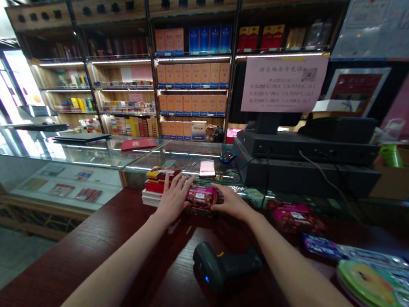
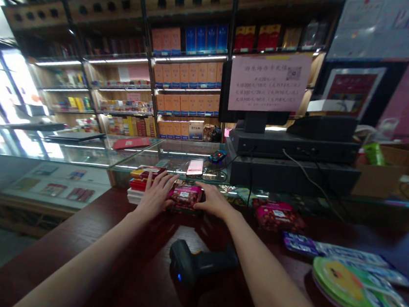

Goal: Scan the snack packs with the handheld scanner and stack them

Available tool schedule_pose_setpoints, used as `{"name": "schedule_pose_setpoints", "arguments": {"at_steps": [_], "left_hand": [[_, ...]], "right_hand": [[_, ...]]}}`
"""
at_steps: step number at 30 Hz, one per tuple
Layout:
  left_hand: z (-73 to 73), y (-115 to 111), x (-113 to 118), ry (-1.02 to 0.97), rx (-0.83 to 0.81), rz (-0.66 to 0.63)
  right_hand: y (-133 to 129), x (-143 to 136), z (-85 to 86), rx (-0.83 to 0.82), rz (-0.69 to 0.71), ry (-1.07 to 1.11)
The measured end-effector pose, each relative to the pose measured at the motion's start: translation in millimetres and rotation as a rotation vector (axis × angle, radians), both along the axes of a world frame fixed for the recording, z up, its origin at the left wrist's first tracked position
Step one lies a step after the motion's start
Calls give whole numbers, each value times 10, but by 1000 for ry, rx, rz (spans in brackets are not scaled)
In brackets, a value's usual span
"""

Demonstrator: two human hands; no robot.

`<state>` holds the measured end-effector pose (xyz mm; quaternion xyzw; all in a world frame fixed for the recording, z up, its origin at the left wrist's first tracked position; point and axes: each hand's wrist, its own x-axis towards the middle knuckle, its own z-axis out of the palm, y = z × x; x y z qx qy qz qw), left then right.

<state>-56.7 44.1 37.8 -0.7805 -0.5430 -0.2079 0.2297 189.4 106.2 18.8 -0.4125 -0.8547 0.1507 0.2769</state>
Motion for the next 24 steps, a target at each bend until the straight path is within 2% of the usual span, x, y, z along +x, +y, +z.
{"name": "schedule_pose_setpoints", "arguments": {"at_steps": [8,13,18,24], "left_hand": [[-2,16,-30,-21,9,0],[59,-64,-5,-15,15,-3],[161,-153,149,-12,30,-37],[255,-234,454,1,5,-127]], "right_hand": [[-97,-12,30,20,-4,-3],[-188,54,51,55,20,14],[-346,200,107,61,2,40],[-504,475,124,91,-6,16]]}}
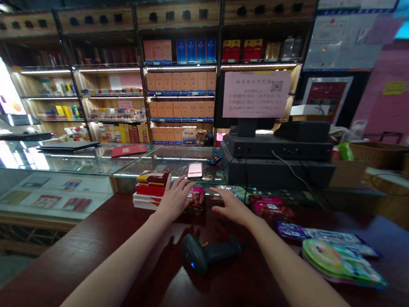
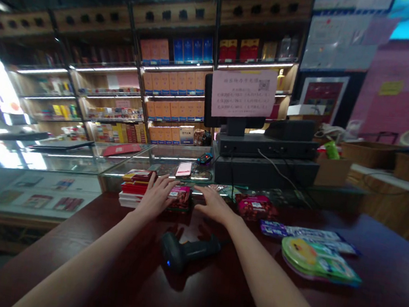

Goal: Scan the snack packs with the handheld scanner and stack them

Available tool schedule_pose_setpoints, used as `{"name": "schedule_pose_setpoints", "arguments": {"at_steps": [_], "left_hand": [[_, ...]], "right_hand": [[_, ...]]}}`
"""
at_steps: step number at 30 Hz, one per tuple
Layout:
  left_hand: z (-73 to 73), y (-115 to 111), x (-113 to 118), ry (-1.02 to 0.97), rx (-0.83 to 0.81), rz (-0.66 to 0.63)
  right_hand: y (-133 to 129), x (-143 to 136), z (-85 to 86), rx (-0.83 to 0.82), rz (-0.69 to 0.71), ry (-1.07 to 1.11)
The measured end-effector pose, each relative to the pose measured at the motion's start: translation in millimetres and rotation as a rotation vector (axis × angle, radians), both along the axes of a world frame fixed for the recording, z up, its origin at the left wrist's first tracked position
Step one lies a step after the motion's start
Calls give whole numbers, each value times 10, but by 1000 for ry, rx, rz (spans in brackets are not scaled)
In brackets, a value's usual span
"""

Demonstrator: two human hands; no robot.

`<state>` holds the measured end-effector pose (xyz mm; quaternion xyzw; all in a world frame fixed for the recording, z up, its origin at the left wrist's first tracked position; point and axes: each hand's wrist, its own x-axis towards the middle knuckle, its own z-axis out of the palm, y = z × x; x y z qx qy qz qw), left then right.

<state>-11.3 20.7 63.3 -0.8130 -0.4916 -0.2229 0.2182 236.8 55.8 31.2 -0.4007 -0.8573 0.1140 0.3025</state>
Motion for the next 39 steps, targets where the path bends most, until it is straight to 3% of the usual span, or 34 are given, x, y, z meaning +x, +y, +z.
{"name": "schedule_pose_setpoints", "arguments": {"at_steps": [8,14,23,28,39], "left_hand": [[36,-1,479,75,-59,-131],[15,49,912,97,-81,-206],[-116,224,1507,88,-206,-257],[-204,290,1778,77,-297,-257],[-215,420,2158,11,-476,-345]], "right_hand": [[-209,518,40,65,-2,-8],[-333,1016,95,42,-157,-32],[-305,1714,-58,23,-309,-45],[-283,1955,-107,7,-352,-68],[-203,2281,-213,-115,-407,-50]]}}
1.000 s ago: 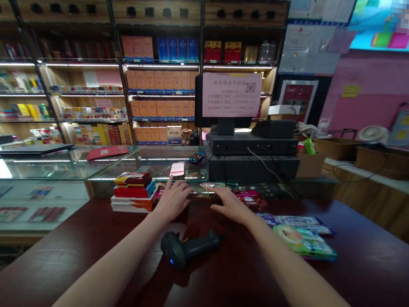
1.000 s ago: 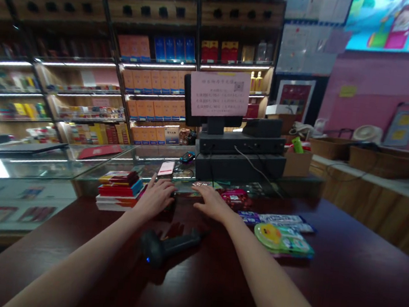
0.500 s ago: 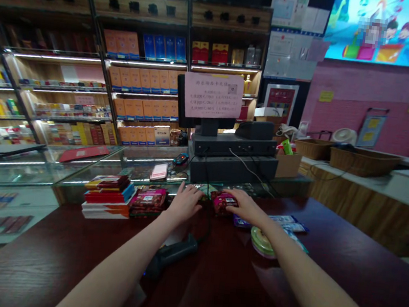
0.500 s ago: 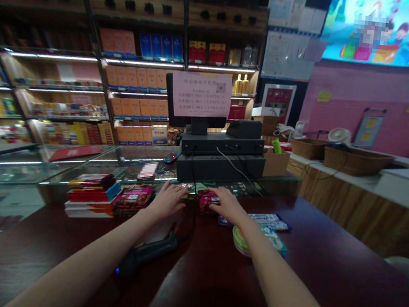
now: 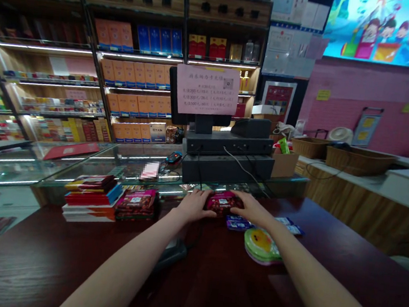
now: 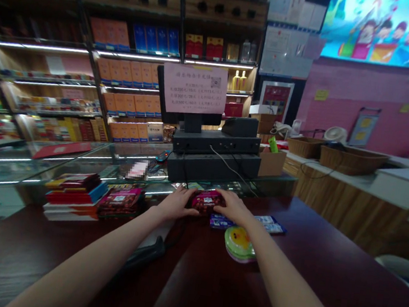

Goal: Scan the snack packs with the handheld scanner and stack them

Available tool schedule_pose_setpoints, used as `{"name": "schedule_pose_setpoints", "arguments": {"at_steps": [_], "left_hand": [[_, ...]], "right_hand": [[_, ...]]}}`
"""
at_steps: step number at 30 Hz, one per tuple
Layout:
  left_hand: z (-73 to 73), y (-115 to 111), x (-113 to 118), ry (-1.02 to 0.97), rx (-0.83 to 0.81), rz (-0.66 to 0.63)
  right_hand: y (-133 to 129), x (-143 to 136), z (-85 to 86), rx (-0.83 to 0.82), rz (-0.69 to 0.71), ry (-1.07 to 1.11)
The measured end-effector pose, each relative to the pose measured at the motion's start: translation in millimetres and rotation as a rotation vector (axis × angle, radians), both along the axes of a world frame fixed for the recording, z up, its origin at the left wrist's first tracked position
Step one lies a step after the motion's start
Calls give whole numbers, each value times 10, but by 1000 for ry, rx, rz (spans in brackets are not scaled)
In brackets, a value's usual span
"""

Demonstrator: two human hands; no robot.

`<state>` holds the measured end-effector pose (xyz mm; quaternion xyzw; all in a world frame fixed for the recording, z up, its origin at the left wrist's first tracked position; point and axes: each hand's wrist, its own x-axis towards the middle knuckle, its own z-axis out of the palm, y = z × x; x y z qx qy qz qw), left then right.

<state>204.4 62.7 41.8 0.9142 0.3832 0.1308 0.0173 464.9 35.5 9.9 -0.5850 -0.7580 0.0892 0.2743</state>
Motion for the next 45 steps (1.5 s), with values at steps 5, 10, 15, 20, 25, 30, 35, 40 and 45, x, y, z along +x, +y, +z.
{"name": "schedule_pose_setpoints", "arguments": {"at_steps": [5,10,15,20,25,30,35,40,45], "left_hand": [[-56,131,89,-8,-56,7],[-100,230,145,19,-52,8],[-122,276,166,66,-85,22],[-144,273,150,58,-70,-3],[-151,207,142,26,-34,14],[-145,114,139,8,-15,40],[-139,30,101,-44,-2,25],[-139,-20,31,-95,18,1],[-177,-26,-106,-208,54,-31]], "right_hand": [[-53,43,21,-72,18,87],[-78,44,59,-82,38,111],[-59,64,37,-77,38,129],[-34,98,-17,-57,47,125],[-17,102,-54,-32,15,61],[-59,64,-29,-44,-6,41],[-120,13,8,-37,9,-14],[-176,-30,0,-4,1,-61],[-187,-105,-2,116,17,-66]]}}
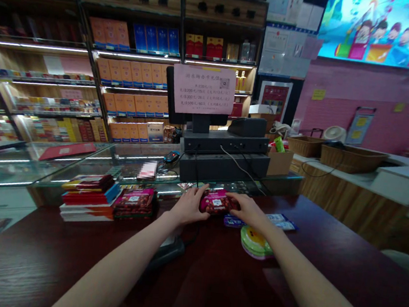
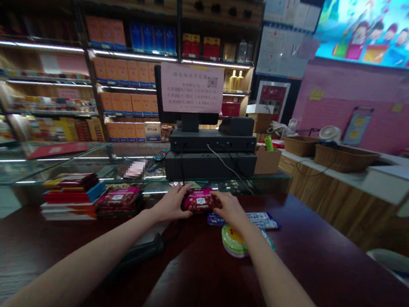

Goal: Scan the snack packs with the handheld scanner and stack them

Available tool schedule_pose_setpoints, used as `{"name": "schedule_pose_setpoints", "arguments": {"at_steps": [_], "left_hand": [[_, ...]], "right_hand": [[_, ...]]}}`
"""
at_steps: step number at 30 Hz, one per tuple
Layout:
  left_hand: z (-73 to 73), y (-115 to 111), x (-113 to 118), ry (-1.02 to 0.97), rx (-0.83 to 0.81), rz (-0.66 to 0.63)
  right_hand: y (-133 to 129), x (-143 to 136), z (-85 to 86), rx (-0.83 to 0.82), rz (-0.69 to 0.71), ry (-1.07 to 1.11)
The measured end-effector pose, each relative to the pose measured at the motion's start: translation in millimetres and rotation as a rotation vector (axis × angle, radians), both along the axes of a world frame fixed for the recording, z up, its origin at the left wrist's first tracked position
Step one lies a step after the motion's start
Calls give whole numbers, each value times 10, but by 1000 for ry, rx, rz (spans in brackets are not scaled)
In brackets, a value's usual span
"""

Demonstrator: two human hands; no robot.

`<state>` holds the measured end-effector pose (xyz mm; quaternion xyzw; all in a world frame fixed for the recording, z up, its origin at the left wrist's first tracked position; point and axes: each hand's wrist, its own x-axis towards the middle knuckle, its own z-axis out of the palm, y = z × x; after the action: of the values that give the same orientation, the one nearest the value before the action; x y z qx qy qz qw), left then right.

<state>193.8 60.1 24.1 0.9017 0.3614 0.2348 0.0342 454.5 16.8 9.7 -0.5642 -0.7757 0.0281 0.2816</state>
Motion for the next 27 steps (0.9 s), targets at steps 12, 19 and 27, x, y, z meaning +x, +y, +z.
{"name": "schedule_pose_setpoints", "arguments": {"at_steps": [12,19,27], "left_hand": [[100,-172,-779,-239,-1,-27],[172,-282,-1355,-271,65,13],[99,-456,-1893,-325,92,91]], "right_hand": [[-18,-645,53,288,157,77],[-79,-1297,68,425,193,213],[-137,-1900,13,517,228,287]]}}
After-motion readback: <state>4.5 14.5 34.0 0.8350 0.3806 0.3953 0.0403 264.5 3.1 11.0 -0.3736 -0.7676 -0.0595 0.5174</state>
